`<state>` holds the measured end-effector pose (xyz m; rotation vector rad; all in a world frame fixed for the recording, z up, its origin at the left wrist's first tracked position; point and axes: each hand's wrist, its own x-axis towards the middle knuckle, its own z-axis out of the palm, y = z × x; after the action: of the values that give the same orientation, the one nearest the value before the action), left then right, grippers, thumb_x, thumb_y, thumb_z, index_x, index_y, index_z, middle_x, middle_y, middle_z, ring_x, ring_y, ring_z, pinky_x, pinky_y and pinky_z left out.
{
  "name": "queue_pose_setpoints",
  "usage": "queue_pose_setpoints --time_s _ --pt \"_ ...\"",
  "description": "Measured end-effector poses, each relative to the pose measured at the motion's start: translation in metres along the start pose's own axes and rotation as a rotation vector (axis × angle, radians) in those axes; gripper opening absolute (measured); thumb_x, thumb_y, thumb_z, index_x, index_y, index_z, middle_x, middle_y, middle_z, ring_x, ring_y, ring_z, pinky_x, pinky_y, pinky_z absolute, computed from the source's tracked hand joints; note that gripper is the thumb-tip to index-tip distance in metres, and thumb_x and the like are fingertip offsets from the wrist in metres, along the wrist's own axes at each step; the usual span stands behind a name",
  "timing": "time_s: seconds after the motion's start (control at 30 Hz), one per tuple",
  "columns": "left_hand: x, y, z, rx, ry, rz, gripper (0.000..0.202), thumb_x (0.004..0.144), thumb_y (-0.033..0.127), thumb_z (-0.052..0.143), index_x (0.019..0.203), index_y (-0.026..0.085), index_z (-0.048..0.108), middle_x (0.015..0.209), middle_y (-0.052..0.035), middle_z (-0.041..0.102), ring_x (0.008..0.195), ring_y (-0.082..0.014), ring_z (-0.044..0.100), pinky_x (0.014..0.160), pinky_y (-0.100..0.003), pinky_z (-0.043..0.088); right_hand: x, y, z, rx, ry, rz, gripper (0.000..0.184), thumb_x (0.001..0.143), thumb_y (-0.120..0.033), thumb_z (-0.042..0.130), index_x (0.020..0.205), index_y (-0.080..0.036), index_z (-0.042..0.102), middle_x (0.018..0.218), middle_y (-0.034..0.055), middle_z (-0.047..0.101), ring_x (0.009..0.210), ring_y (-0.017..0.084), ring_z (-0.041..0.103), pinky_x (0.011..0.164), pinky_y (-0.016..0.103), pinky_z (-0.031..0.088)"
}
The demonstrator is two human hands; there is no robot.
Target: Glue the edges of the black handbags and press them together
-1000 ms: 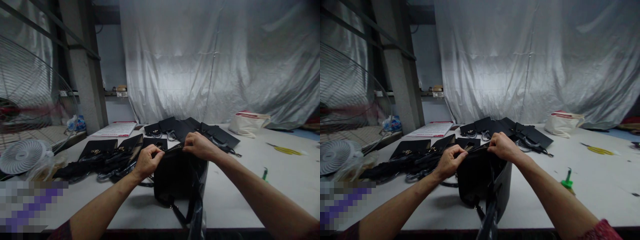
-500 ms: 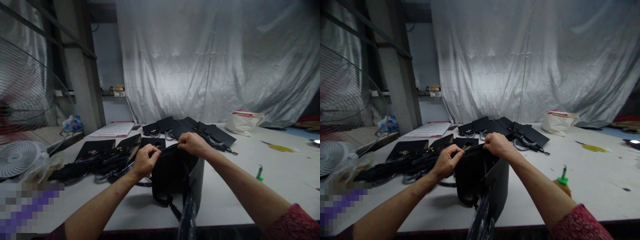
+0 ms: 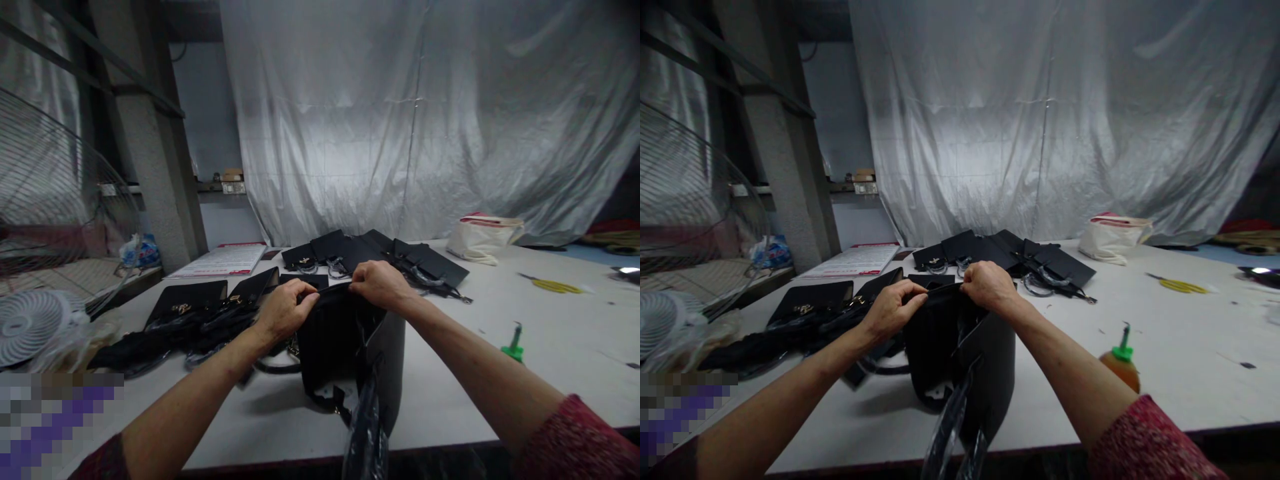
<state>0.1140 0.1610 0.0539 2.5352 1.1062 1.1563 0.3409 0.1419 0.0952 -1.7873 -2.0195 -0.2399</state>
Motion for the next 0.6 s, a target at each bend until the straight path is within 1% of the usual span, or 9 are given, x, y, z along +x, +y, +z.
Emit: queue_pose_setpoints --time_s 0.07,0.13,0.2,0.27,0.3,0.43,0.5,0.6 --pt "0.014 0.006 -0.002 0.138 -0.109 0.051 0.026 0.082 0.043 0.06 0.09 0.022 0.073 0.091 -0.0054 0.071 0.083 -0.0199 0.063 0.076 -0.029 0.045 0.0 -0.001 0.0 -0.012 0.002 0.008 0.011 0.073 -0.031 0.065 0.07 -0.025 0.073 0.076 0.001 0.07 0.072 0.016 0.061 0.058 0.025 0.035" --pt "0.028 0.014 -0.002 0.251 -0.215 0.078 0.025 0.077 0.044 0.066 0.083 0.022 0.074 0.083 -0.006 0.071 0.076 -0.0208 0.063 0.069 -0.029 0.044 0.0 -0.001 0.0 -0.021 0.003 0.018 0.011 0.073 -0.032 0.065 0.071 -0.025 0.073 0.075 0.0014 0.07 0.071 0.016 0.061 0.057 0.025 0.035" --pt "0.04 0.022 0.001 0.311 -0.266 0.077 0.022 0.076 0.042 0.067 0.076 0.021 0.074 0.074 -0.0063 0.07 0.07 -0.0206 0.062 0.063 -0.028 0.041 0.0 -0.001 0.001 -0.025 0.001 0.023 0.013 0.074 -0.033 0.065 0.072 -0.024 0.073 0.074 0.0014 0.069 0.07 0.016 0.06 0.056 0.025 0.034" --pt "0.046 0.028 0.004 0.34 -0.263 0.074 0.022 0.079 0.04 0.064 0.074 0.021 0.074 0.07 -0.0064 0.069 0.067 -0.02 0.061 0.061 -0.028 0.04 -0.001 0.0 0.0 -0.024 -0.003 0.01 0.013 0.075 -0.034 0.064 0.072 -0.024 0.073 0.075 0.0012 0.069 0.069 0.015 0.059 0.057 0.025 0.035" --pt "0.048 0.029 0.006 0.35 -0.26 0.077 0.022 0.08 0.038 0.062 0.074 0.021 0.074 0.07 -0.0064 0.069 0.066 -0.0198 0.061 0.061 -0.027 0.039 -0.002 0.001 -0.001 -0.022 -0.005 -0.009 0.013 0.076 -0.033 0.065 0.072 -0.024 0.072 0.078 0.0011 0.069 0.072 0.015 0.059 0.059 0.025 0.036" --pt "0.047 0.031 0.009 0.379 -0.255 0.076 0.025 0.082 0.037 0.058 0.075 0.02 0.075 0.069 -0.007 0.069 0.064 -0.0201 0.06 0.06 -0.028 0.038 -0.006 0.01 -0.007 -0.021 -0.011 -0.101 0.009 0.071 -0.026 0.069 0.063 -0.022 0.069 0.098 0.001 0.066 0.095 0.019 0.053 0.072 0.026 0.039" --pt "0.045 0.03 0.008 0.379 -0.25 0.072 0.025 0.082 0.037 0.058 0.076 0.02 0.075 0.069 -0.0064 0.069 0.064 -0.0197 0.059 0.059 -0.028 0.038 -0.008 0.017 -0.01 -0.022 -0.011 -0.1 0.008 0.07 -0.023 0.07 0.062 -0.022 0.069 0.1 0.0014 0.065 0.099 0.021 0.051 0.075 0.027 0.04" --pt "0.044 0.03 0.006 0.36 -0.25 0.065 0.024 0.081 0.036 0.058 0.077 0.02 0.075 0.069 -0.0049 0.069 0.061 -0.0172 0.058 0.058 -0.026 0.037 -0.011 0.029 -0.012 -0.015 -0.007 -0.074 0.008 0.07 -0.023 0.071 0.062 -0.022 0.069 0.098 0.0014 0.064 0.098 0.021 0.051 0.078 0.028 0.041"
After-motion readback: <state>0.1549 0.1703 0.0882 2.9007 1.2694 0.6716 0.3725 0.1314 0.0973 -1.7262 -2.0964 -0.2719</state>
